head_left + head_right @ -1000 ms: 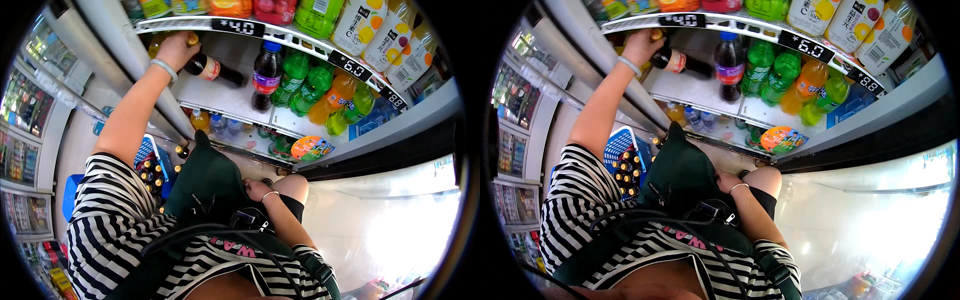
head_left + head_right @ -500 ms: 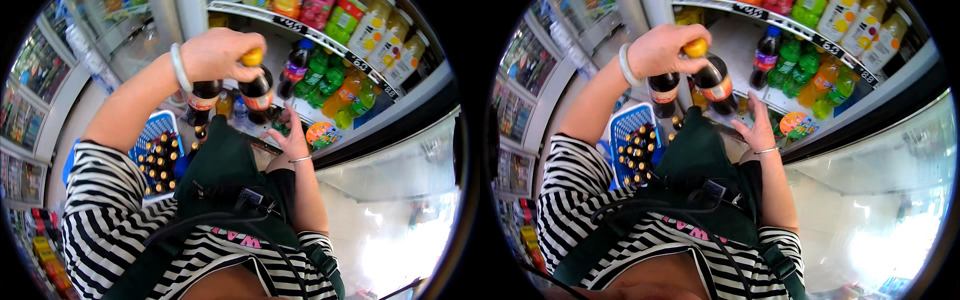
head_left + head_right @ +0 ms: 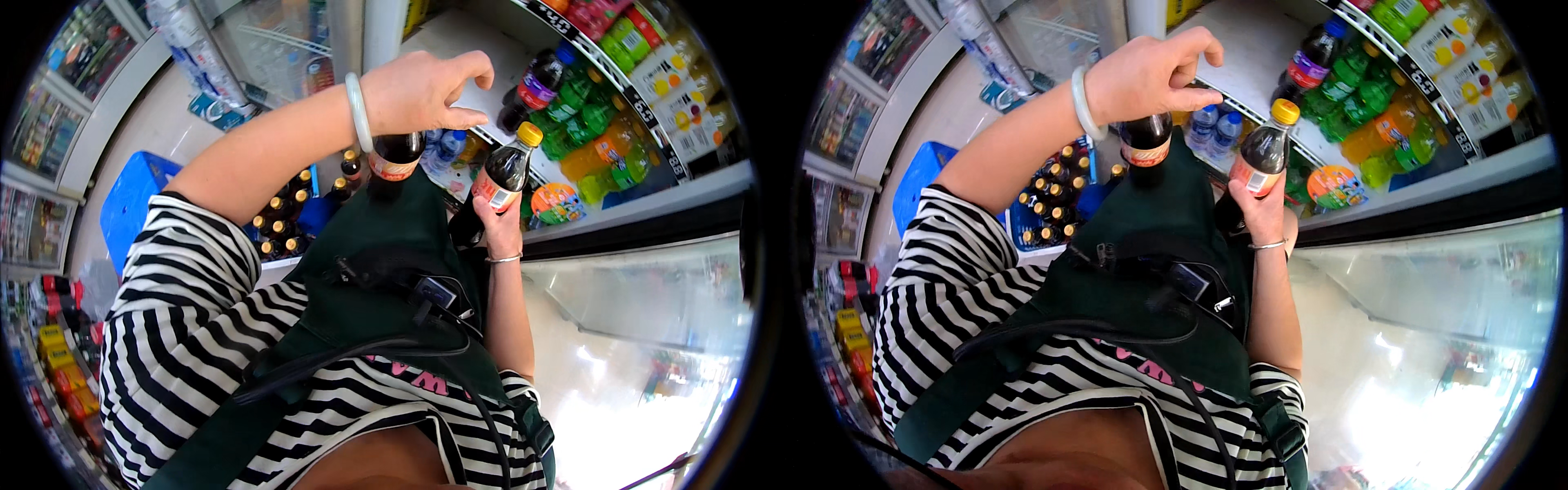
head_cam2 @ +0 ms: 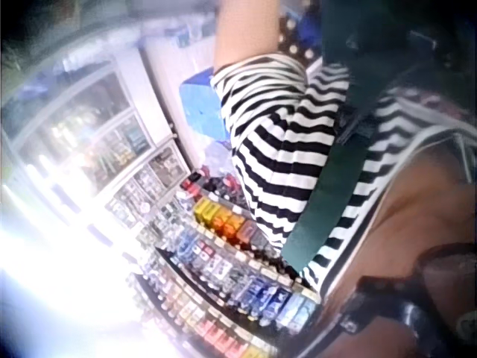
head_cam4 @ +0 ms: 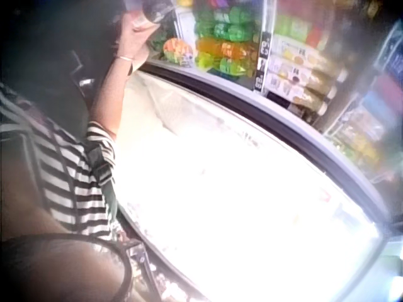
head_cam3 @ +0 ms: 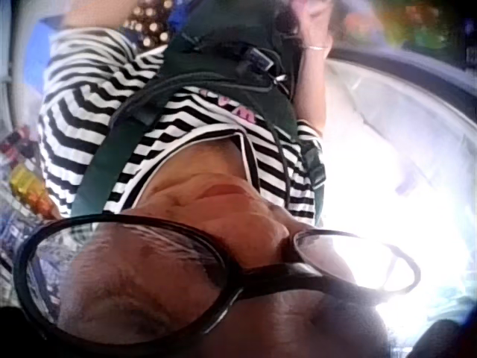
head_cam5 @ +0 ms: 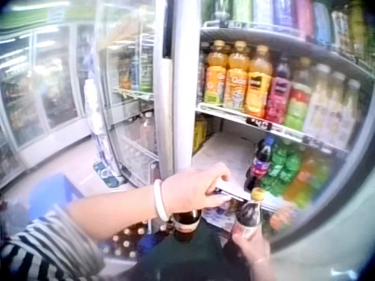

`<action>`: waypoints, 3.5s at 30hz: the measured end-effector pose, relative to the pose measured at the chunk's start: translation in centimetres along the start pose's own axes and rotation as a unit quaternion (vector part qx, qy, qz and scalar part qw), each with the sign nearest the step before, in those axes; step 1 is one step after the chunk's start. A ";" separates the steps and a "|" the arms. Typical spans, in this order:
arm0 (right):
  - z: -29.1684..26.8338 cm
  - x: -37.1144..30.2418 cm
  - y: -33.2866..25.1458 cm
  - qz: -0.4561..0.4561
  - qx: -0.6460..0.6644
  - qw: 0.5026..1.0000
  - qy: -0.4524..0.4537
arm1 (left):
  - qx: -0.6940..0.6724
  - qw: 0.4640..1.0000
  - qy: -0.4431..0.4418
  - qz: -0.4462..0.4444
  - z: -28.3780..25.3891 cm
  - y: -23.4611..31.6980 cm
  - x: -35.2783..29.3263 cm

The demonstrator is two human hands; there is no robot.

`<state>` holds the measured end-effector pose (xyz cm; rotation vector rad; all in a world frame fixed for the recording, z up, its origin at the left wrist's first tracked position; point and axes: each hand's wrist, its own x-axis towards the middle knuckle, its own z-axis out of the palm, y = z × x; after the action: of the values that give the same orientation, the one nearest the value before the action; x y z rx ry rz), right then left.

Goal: The person takes various bottled beverages, including juices and sodas, from a refrigerated display case and places them into a blue shopping basket. The person handles the bottles one by one, occasionally inspecting the labels before adding them to the basket.

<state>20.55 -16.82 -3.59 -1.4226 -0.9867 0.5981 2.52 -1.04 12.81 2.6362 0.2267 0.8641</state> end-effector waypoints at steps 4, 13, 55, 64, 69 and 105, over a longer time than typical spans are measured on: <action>-2.4 -0.1 1.3 -0.024 0.059 0.994 0.094 | -0.031 0.997 0.064 0.039 4.2 0.3 1.0; -4.6 -0.7 0.4 -0.004 0.119 0.984 0.132 | -0.134 0.958 0.035 0.253 12.0 5.1 -3.7; -2.1 3.1 7.4 0.126 0.471 0.872 -0.034 | -0.467 0.835 -0.127 -0.263 24.8 -3.9 -6.5; -1.8 2.7 7.9 0.116 0.455 0.882 0.046 | -0.407 0.866 -0.149 -0.249 24.7 -3.9 -6.8; -2.4 2.7 7.3 0.102 0.503 0.858 0.010 | -0.473 0.822 -0.159 -0.272 24.5 -4.2 -7.0; -3.2 3.0 9.8 0.134 0.430 0.888 0.094 | -0.528 0.799 -0.190 -0.217 12.6 -0.8 -7.2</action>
<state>26.83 -14.99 -12.10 -0.7828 -0.2734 0.9356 4.23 -5.71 -0.86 1.5304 0.1568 0.1559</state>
